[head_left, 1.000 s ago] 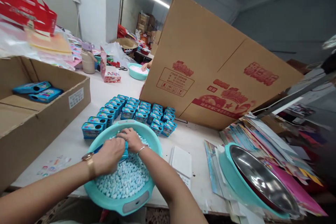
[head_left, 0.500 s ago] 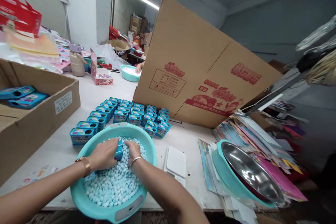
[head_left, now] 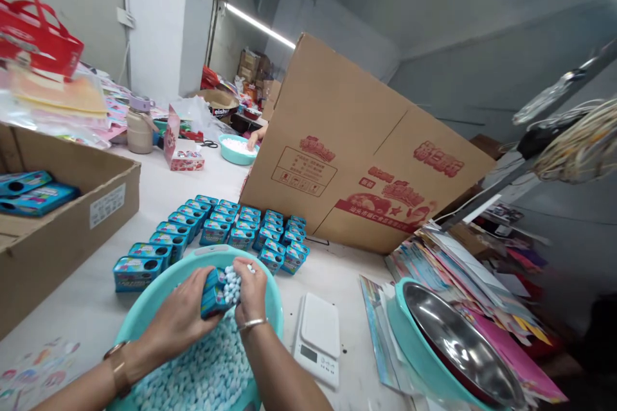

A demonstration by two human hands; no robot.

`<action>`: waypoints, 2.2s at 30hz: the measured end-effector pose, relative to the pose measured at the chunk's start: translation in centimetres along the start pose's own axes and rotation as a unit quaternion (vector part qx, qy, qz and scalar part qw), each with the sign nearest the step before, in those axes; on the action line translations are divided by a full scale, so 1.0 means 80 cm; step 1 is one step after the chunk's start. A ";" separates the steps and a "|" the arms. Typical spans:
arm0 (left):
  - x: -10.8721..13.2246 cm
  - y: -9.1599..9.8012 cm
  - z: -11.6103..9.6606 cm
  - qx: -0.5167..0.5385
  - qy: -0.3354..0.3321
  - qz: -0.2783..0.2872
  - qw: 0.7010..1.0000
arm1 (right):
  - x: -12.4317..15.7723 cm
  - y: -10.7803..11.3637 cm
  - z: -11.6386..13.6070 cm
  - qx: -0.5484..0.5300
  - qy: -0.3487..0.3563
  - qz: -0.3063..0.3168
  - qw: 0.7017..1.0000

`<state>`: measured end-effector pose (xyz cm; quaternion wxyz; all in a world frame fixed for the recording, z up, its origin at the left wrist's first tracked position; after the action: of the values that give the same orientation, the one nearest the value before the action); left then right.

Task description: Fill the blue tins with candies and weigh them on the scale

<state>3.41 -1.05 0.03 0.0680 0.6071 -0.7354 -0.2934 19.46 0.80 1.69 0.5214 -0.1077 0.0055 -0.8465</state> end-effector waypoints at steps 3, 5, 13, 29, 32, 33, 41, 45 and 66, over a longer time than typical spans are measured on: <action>-0.001 0.005 0.006 0.000 -0.012 -0.002 1.000 | 0.006 -0.002 -0.004 -0.018 -0.008 -0.008 1.000; -0.002 0.006 0.009 -0.002 -0.018 -0.012 1.000 | 0.008 -0.004 -0.006 -0.028 -0.014 -0.015 0.999; -0.009 0.005 0.013 0.017 -0.030 -0.016 0.999 | 0.001 -0.008 -0.005 -0.014 0.001 -0.016 1.000; -0.018 0.022 0.010 0.047 -0.038 0.028 0.998 | 0.008 -0.033 -0.001 0.019 -0.008 0.002 1.000; -0.016 0.034 0.011 0.067 -0.044 0.048 0.996 | 0.012 -0.018 0.001 0.042 -0.024 0.035 0.998; -0.014 0.039 0.011 0.060 -0.041 0.060 0.996 | 0.013 -0.005 0.001 0.057 -0.032 0.043 0.997; -0.002 0.010 -0.020 -0.256 0.003 0.347 0.902 | 0.043 0.123 -0.042 0.316 -0.106 0.009 0.943; -0.011 -0.022 -0.023 -0.251 0.009 0.354 0.901 | 0.042 0.106 -0.087 0.319 -0.102 -0.062 0.940; -0.009 -0.008 0.012 0.011 -0.015 0.000 1.000 | -0.005 -0.002 -0.019 -0.046 -0.035 0.009 0.998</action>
<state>3.69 -0.09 -0.91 0.0500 0.6033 -0.7395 -0.2944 19.22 1.03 0.14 0.5237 -0.1609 0.0268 -0.8361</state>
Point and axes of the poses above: each hand's wrist, its own x-axis away from the middle knuckle, its own y-axis out of the back of the hand, z = x × y, the point moved 5 cm from there along -x, towards the middle knuckle, and after that the axes turned 7 degrees about x, right-handed, at the moved point
